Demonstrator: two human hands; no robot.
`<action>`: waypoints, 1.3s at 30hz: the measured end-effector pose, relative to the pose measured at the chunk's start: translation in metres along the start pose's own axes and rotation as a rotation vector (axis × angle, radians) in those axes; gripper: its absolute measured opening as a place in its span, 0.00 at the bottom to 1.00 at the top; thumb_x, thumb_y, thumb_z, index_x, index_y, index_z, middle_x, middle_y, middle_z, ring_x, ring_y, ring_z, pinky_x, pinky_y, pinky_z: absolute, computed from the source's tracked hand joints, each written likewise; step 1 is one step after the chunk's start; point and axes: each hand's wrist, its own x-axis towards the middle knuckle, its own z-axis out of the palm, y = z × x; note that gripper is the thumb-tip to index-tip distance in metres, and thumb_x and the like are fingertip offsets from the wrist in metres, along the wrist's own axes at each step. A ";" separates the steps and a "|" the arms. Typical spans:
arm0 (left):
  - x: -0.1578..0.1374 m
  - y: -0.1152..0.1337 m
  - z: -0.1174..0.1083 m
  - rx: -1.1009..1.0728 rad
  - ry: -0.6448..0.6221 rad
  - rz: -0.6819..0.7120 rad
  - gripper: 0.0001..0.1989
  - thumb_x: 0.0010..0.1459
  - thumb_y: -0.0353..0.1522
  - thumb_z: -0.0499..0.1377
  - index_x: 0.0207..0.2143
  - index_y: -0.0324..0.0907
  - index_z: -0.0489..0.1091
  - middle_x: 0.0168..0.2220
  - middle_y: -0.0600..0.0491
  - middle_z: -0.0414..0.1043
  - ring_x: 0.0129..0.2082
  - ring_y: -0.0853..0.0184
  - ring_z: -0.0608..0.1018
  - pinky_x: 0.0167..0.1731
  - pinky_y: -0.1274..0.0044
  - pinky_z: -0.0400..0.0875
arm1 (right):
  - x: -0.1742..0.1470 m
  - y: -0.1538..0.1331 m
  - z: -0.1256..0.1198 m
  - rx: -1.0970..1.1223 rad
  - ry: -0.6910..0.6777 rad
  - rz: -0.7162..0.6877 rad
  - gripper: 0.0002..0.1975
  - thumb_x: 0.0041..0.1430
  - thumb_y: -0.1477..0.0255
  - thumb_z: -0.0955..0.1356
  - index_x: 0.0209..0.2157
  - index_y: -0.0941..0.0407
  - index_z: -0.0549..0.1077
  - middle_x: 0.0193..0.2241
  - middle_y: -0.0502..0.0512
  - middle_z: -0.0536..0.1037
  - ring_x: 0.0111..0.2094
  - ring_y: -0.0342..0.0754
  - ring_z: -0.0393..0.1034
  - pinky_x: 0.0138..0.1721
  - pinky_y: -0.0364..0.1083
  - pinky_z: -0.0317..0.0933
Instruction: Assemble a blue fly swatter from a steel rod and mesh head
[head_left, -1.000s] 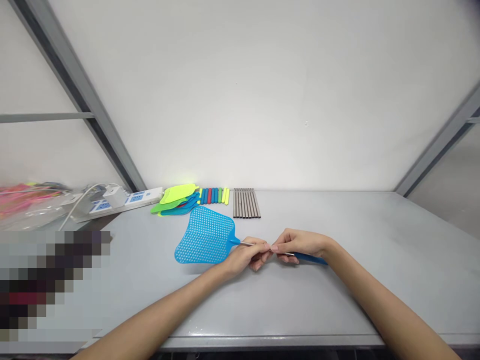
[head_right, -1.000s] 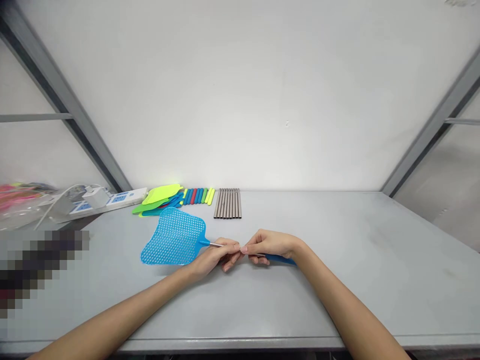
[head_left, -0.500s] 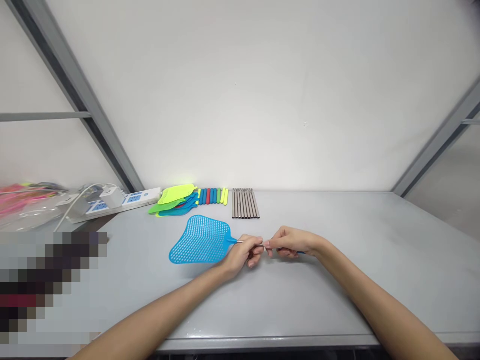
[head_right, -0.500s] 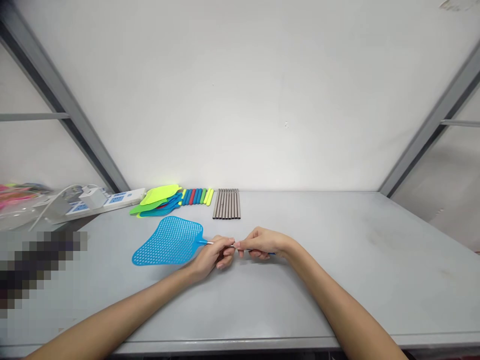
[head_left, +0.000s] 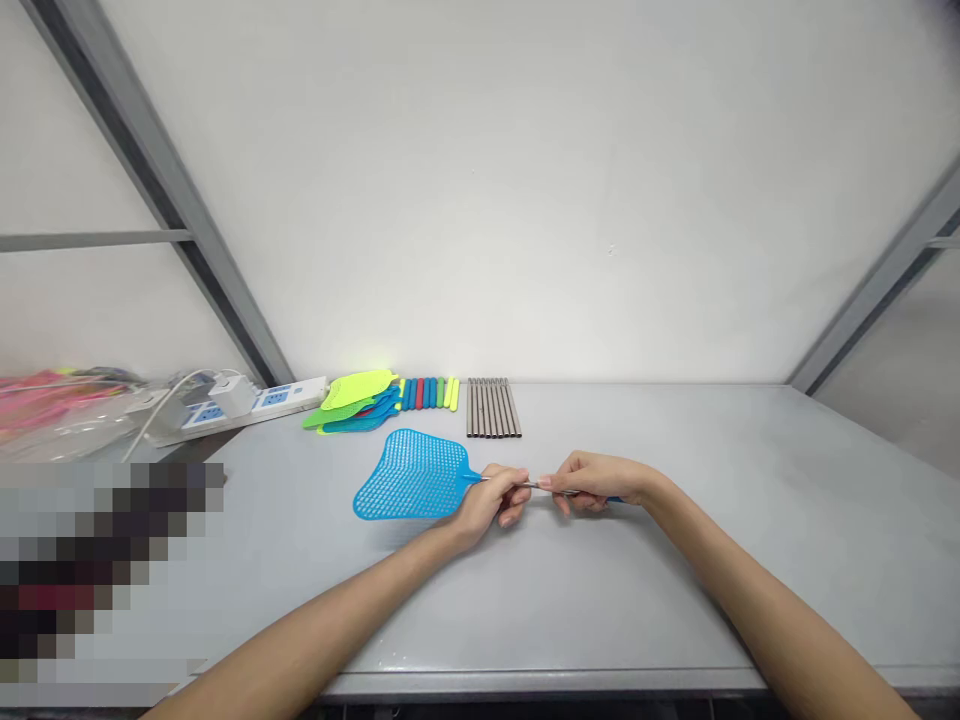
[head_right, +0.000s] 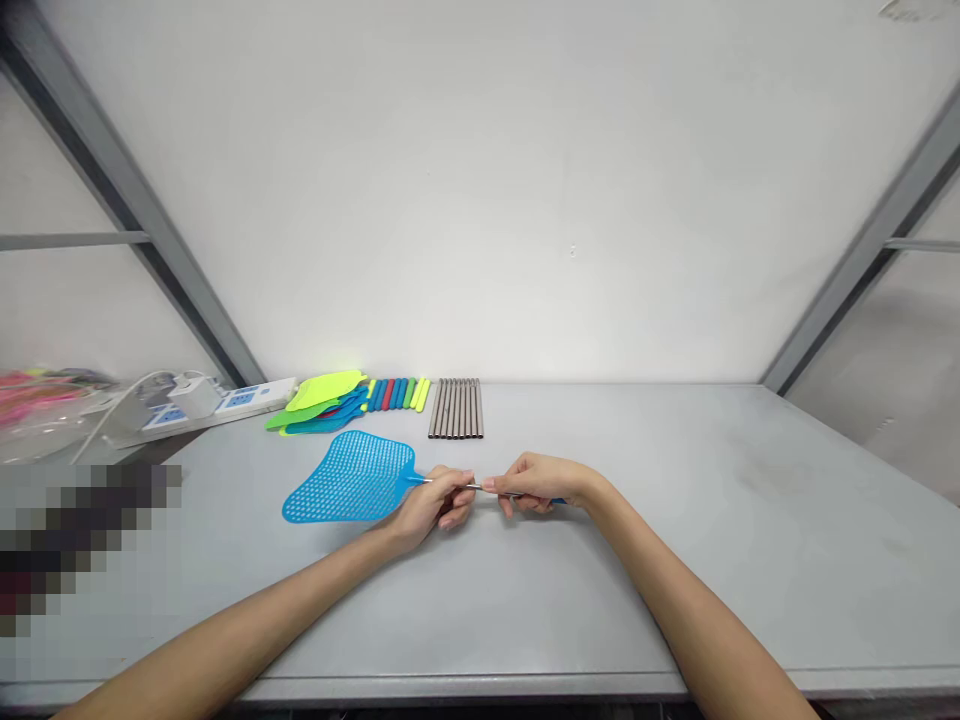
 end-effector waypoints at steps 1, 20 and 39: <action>0.000 0.000 0.000 0.004 0.003 -0.002 0.19 0.53 0.38 0.43 0.13 0.40 0.53 0.07 0.59 0.52 0.11 0.76 0.55 0.16 0.80 0.49 | -0.001 0.000 -0.002 -0.006 -0.006 0.002 0.21 0.49 0.56 0.61 0.20 0.61 0.68 0.09 0.43 0.52 0.13 0.35 0.44 0.16 0.39 0.41; 0.007 -0.003 -0.005 -0.150 0.041 -0.009 0.17 0.51 0.37 0.46 0.13 0.41 0.49 0.06 0.61 0.49 0.08 0.77 0.53 0.13 0.81 0.48 | -0.007 0.011 -0.017 -0.057 0.028 0.009 0.21 0.50 0.57 0.61 0.22 0.61 0.69 0.11 0.44 0.52 0.14 0.35 0.46 0.17 0.39 0.42; 0.002 -0.002 -0.007 -0.056 0.030 -0.004 0.20 0.54 0.38 0.44 0.12 0.39 0.54 0.07 0.58 0.53 0.10 0.76 0.56 0.15 0.81 0.49 | -0.010 0.004 -0.011 -0.052 0.022 0.010 0.22 0.49 0.55 0.61 0.22 0.61 0.69 0.11 0.43 0.52 0.14 0.35 0.44 0.17 0.40 0.40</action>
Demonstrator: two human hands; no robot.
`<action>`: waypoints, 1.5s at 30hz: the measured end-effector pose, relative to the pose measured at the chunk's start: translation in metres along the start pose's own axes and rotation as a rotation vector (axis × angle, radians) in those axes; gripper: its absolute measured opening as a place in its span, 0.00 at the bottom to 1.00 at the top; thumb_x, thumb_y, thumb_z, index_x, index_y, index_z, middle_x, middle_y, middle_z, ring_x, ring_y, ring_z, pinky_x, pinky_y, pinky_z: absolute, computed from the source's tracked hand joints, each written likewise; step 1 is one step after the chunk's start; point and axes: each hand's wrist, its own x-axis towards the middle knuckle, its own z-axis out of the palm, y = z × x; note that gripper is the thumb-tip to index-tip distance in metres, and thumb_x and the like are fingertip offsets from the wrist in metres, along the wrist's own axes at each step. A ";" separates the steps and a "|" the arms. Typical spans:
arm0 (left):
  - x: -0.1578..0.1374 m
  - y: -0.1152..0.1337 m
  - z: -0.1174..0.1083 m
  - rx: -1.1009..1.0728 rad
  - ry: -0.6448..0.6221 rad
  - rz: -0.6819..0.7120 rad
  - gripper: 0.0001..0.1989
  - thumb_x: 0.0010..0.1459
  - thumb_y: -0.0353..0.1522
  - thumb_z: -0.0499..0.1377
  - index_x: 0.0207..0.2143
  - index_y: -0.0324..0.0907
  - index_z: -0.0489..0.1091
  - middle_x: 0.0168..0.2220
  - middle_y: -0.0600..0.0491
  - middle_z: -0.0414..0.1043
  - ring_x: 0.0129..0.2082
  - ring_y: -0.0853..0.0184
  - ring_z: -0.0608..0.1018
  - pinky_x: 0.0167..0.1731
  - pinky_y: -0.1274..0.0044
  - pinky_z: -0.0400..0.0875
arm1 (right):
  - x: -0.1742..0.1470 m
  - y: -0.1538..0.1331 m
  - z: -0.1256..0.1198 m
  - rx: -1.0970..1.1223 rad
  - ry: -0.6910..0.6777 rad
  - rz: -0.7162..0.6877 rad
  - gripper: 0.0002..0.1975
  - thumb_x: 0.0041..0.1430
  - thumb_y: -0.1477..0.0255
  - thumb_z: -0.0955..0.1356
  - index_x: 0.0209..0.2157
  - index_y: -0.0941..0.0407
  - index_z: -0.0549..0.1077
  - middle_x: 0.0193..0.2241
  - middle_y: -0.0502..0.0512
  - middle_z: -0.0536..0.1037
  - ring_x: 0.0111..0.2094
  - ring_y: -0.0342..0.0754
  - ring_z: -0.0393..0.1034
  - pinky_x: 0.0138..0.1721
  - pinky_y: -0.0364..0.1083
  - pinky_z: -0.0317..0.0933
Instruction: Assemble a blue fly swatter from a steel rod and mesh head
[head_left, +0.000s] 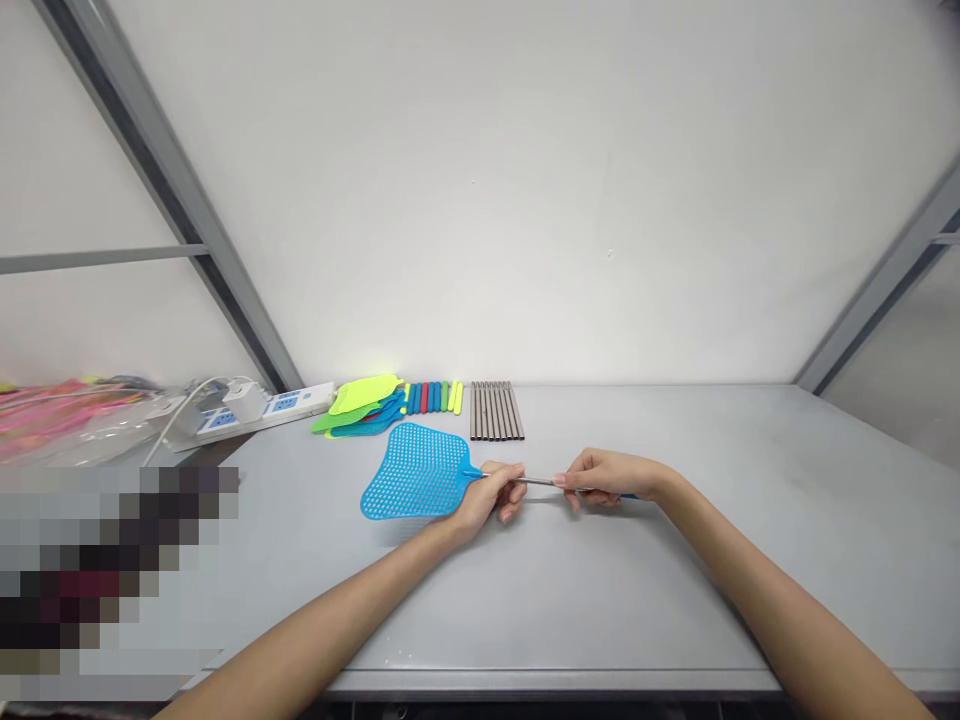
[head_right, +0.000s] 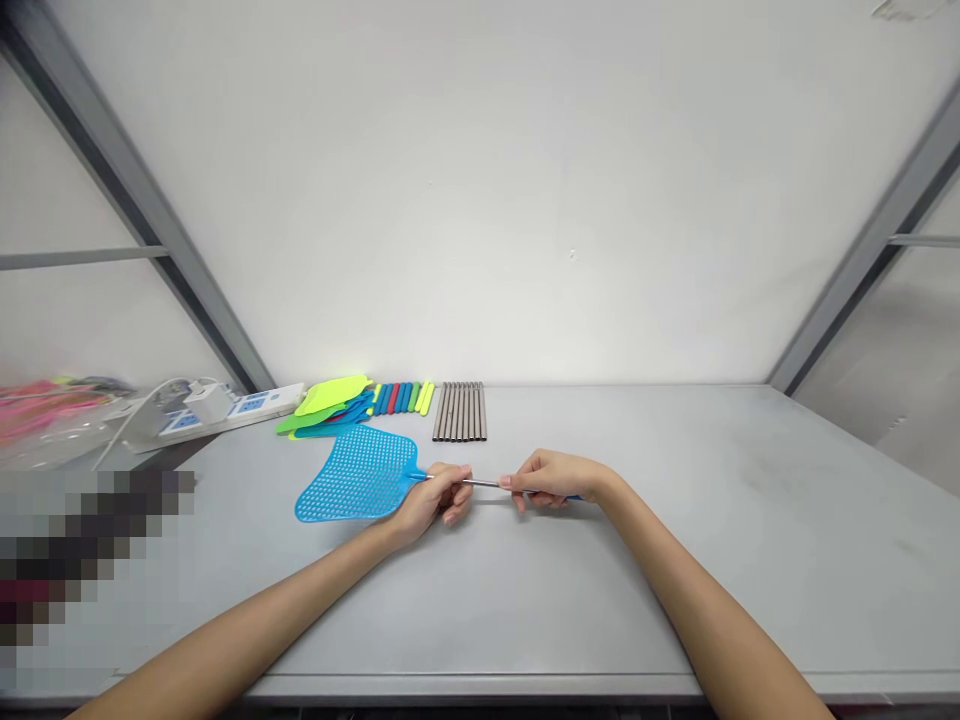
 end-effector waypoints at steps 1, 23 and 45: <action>-0.002 0.002 0.001 0.049 -0.007 0.006 0.21 0.54 0.39 0.44 0.12 0.38 0.55 0.08 0.58 0.53 0.11 0.76 0.57 0.15 0.81 0.49 | 0.000 -0.001 0.001 0.001 -0.003 -0.001 0.21 0.49 0.56 0.61 0.22 0.61 0.69 0.11 0.43 0.52 0.14 0.35 0.44 0.17 0.39 0.40; -0.009 0.006 0.012 0.108 -0.146 0.043 0.21 0.54 0.42 0.46 0.22 0.35 0.65 0.13 0.57 0.58 0.13 0.77 0.58 0.15 0.81 0.50 | 0.012 -0.011 0.030 0.174 -0.035 -0.153 0.19 0.51 0.60 0.61 0.29 0.62 0.72 0.20 0.50 0.64 0.19 0.36 0.52 0.19 0.38 0.48; -0.016 0.004 0.017 0.524 0.071 0.129 0.23 0.53 0.43 0.47 0.13 0.37 0.61 0.11 0.58 0.54 0.13 0.76 0.57 0.16 0.81 0.50 | 0.011 0.001 0.013 0.281 0.179 -0.072 0.17 0.50 0.61 0.63 0.34 0.60 0.69 0.19 0.48 0.64 0.16 0.34 0.52 0.18 0.38 0.48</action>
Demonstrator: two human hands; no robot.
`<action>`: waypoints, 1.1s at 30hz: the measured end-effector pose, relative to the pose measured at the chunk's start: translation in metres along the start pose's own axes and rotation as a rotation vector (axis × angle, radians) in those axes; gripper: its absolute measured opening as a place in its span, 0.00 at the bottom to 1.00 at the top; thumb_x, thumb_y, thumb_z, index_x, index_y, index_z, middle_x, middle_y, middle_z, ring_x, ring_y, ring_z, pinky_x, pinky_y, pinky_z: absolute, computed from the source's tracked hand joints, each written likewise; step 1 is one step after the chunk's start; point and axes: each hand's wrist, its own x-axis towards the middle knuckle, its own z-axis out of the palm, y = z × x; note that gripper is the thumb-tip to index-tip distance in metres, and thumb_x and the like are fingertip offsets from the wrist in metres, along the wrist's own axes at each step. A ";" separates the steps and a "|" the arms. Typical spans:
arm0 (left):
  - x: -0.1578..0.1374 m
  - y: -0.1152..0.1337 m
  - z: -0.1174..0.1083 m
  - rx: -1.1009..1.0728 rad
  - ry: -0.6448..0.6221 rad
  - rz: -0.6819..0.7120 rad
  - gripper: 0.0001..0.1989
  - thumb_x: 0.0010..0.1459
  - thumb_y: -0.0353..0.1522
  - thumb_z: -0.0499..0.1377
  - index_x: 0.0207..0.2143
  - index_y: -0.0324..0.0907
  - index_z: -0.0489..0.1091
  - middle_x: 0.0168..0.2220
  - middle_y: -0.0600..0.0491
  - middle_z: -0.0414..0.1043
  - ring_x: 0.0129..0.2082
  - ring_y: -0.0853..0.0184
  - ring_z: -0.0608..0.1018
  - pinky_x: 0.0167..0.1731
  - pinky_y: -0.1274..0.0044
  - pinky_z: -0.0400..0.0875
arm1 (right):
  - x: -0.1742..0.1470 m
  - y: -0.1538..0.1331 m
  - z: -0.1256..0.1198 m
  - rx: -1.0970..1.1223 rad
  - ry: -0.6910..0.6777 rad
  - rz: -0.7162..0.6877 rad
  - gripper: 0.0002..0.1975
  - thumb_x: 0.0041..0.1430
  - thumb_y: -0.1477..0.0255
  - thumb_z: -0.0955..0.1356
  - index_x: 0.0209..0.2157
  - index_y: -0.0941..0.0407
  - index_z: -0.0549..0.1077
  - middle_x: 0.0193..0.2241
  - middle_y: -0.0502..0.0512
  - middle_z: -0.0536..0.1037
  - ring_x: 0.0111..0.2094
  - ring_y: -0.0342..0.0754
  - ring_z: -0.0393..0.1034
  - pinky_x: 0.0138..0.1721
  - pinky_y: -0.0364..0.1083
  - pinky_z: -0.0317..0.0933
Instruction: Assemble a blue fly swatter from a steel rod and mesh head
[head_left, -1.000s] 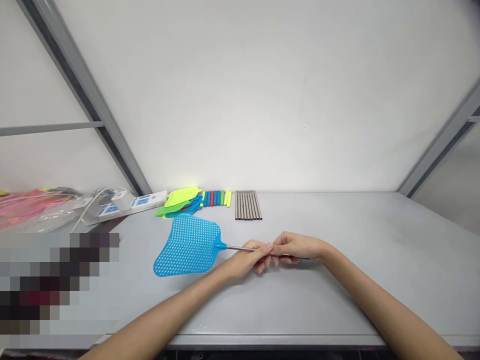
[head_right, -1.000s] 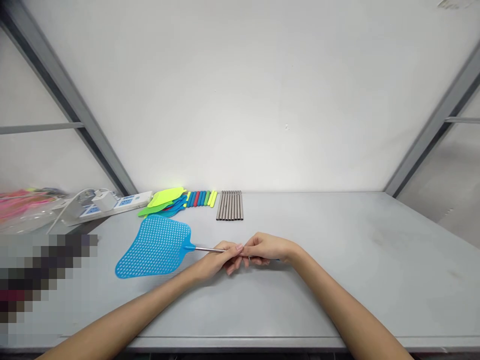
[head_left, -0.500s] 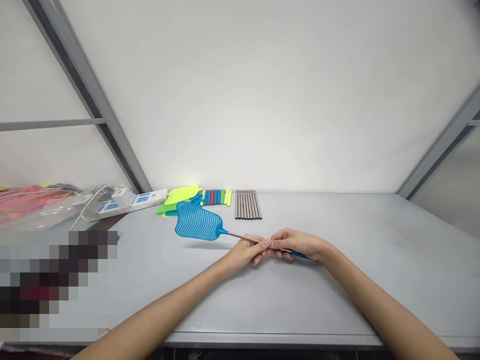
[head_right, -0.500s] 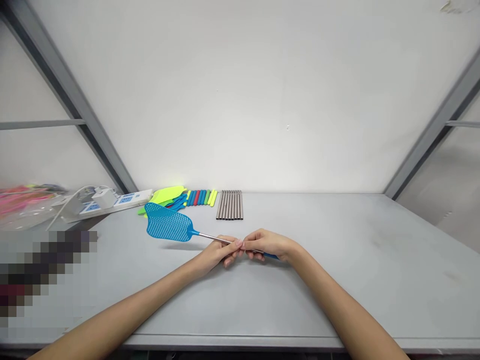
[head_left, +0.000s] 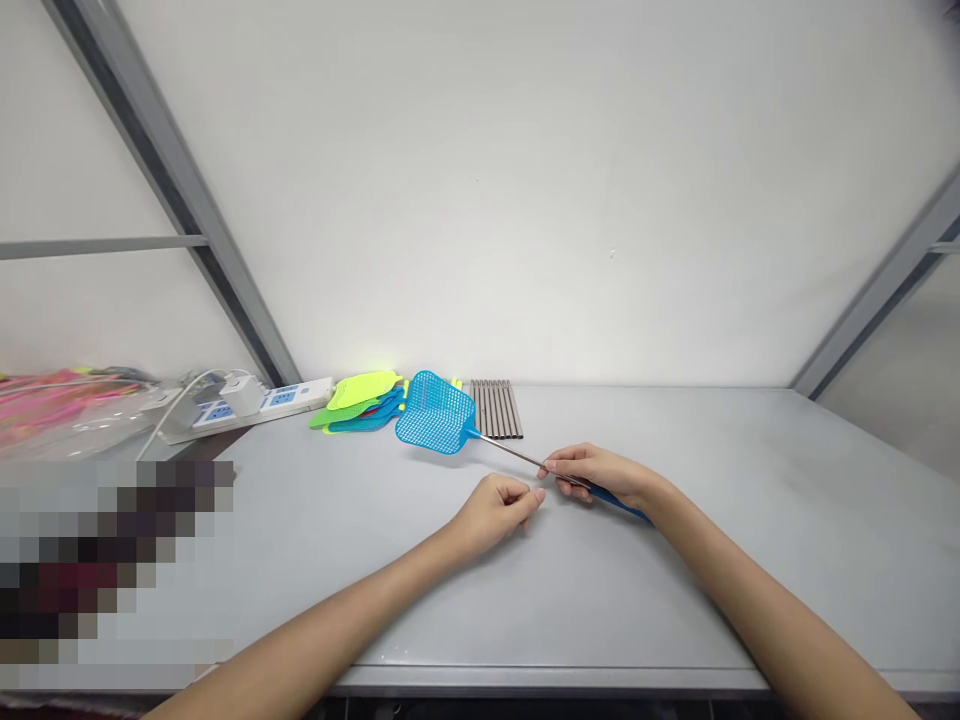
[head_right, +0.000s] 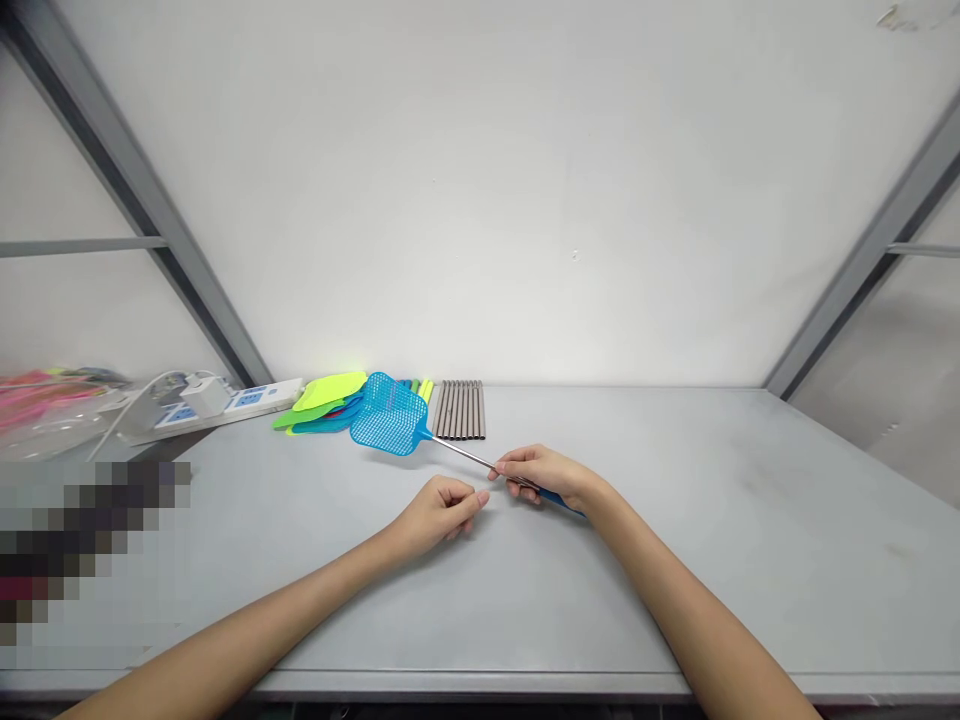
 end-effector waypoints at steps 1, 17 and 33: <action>-0.002 0.003 0.000 0.063 0.041 0.064 0.22 0.54 0.42 0.46 0.16 0.37 0.64 0.13 0.57 0.57 0.16 0.75 0.60 0.19 0.81 0.53 | 0.001 0.001 0.000 -0.001 -0.007 -0.004 0.16 0.50 0.61 0.63 0.33 0.60 0.69 0.19 0.48 0.64 0.15 0.34 0.52 0.18 0.38 0.47; -0.010 0.009 0.006 0.675 0.254 0.419 0.21 0.54 0.34 0.50 0.51 0.47 0.56 0.49 0.47 0.54 0.48 0.63 0.60 0.45 0.68 0.58 | -0.001 -0.002 0.018 0.006 -0.157 0.016 0.13 0.50 0.64 0.62 0.24 0.61 0.66 0.16 0.48 0.65 0.14 0.35 0.50 0.17 0.39 0.45; -0.005 0.000 0.002 0.738 0.164 0.375 0.17 0.57 0.34 0.44 0.48 0.47 0.61 0.49 0.48 0.56 0.41 0.66 0.67 0.42 0.71 0.63 | 0.004 0.005 0.017 0.029 -0.205 0.014 0.11 0.52 0.68 0.60 0.23 0.60 0.65 0.17 0.48 0.65 0.13 0.34 0.50 0.15 0.38 0.45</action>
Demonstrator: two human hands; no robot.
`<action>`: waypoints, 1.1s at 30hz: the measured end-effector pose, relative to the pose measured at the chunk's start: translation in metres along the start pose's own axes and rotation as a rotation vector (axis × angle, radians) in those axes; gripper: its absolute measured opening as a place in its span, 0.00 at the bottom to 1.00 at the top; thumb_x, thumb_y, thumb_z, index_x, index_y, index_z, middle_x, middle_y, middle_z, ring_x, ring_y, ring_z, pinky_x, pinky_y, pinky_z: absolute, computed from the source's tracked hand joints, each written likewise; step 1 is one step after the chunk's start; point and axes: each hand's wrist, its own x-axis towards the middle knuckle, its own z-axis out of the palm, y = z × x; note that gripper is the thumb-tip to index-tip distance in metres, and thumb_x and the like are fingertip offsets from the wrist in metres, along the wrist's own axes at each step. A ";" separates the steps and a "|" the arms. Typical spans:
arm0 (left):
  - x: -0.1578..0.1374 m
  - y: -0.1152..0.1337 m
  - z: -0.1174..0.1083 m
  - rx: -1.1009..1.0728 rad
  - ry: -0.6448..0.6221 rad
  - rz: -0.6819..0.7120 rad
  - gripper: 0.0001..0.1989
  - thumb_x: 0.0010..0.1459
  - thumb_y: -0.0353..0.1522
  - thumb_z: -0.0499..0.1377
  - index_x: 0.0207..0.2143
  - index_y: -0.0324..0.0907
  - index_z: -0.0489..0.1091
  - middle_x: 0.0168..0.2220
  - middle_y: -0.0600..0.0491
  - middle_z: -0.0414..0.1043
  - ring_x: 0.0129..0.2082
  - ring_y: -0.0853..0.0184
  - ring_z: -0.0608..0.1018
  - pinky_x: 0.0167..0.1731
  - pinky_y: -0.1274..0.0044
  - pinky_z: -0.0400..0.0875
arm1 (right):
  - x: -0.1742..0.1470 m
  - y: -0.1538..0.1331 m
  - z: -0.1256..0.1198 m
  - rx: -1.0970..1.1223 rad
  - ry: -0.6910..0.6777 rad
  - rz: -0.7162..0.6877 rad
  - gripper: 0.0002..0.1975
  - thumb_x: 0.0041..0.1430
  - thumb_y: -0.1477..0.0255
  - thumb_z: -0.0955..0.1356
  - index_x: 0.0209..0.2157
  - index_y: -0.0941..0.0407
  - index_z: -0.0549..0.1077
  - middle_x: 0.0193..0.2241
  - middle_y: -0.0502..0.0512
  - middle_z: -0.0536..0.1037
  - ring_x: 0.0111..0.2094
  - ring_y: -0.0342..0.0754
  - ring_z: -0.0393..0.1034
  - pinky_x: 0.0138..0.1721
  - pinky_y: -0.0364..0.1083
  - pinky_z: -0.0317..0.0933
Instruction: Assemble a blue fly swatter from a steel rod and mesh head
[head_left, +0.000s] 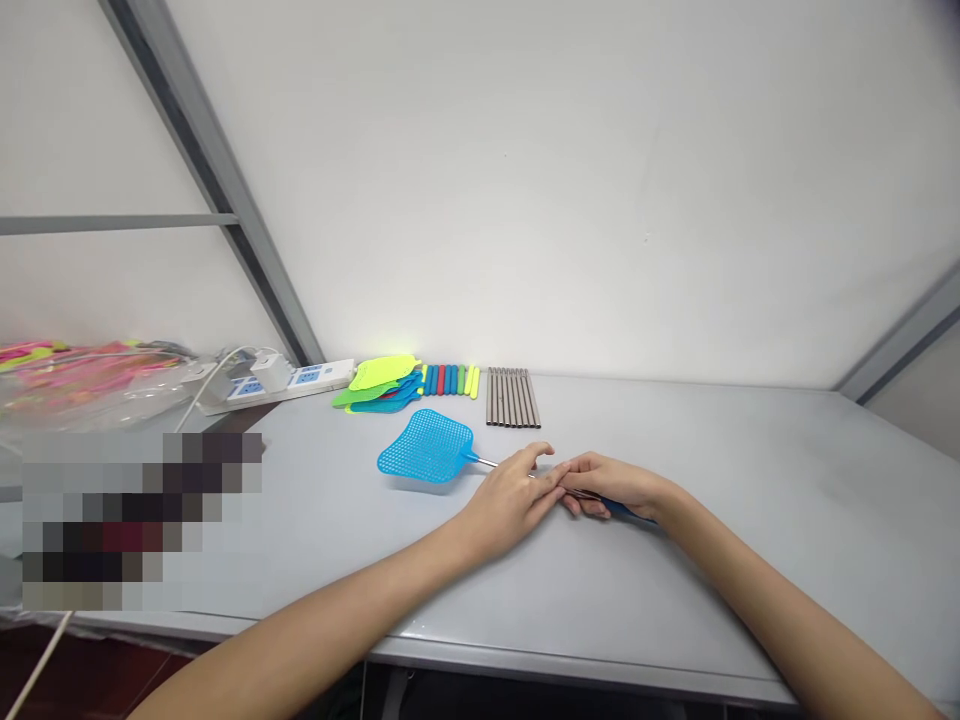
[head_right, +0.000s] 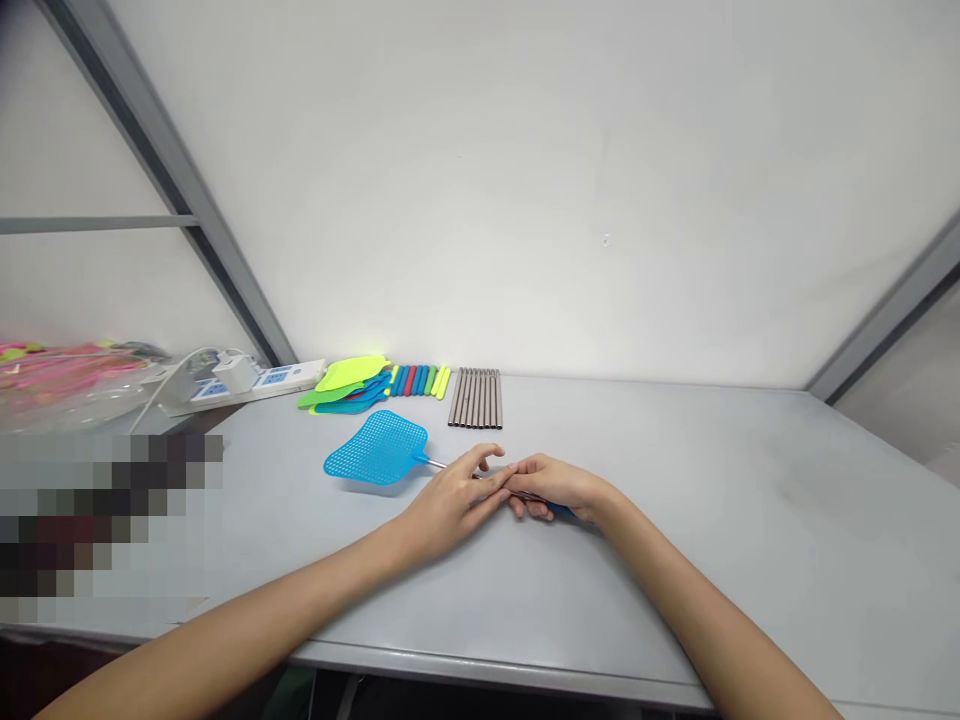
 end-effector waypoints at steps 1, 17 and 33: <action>0.000 0.000 0.000 0.005 -0.016 -0.002 0.17 0.57 0.34 0.44 0.48 0.47 0.61 0.48 0.48 0.57 0.40 0.67 0.67 0.42 0.72 0.63 | 0.000 0.000 0.000 0.001 -0.001 0.003 0.11 0.52 0.68 0.60 0.23 0.60 0.65 0.17 0.48 0.65 0.13 0.34 0.50 0.15 0.38 0.45; 0.005 0.001 -0.009 -0.118 -0.137 0.050 0.18 0.60 0.32 0.39 0.50 0.42 0.57 0.52 0.54 0.59 0.50 0.73 0.62 0.50 0.78 0.57 | -0.001 -0.002 0.000 -0.036 0.004 0.015 0.13 0.53 0.68 0.59 0.21 0.61 0.65 0.16 0.48 0.66 0.12 0.34 0.51 0.16 0.38 0.47; 0.006 -0.003 -0.012 0.063 -0.187 0.008 0.15 0.59 0.34 0.41 0.33 0.40 0.65 0.31 0.52 0.66 0.33 0.70 0.70 0.33 0.78 0.63 | -0.002 -0.004 -0.004 -0.024 -0.030 0.026 0.16 0.54 0.64 0.60 0.21 0.61 0.64 0.15 0.47 0.62 0.14 0.34 0.48 0.16 0.38 0.43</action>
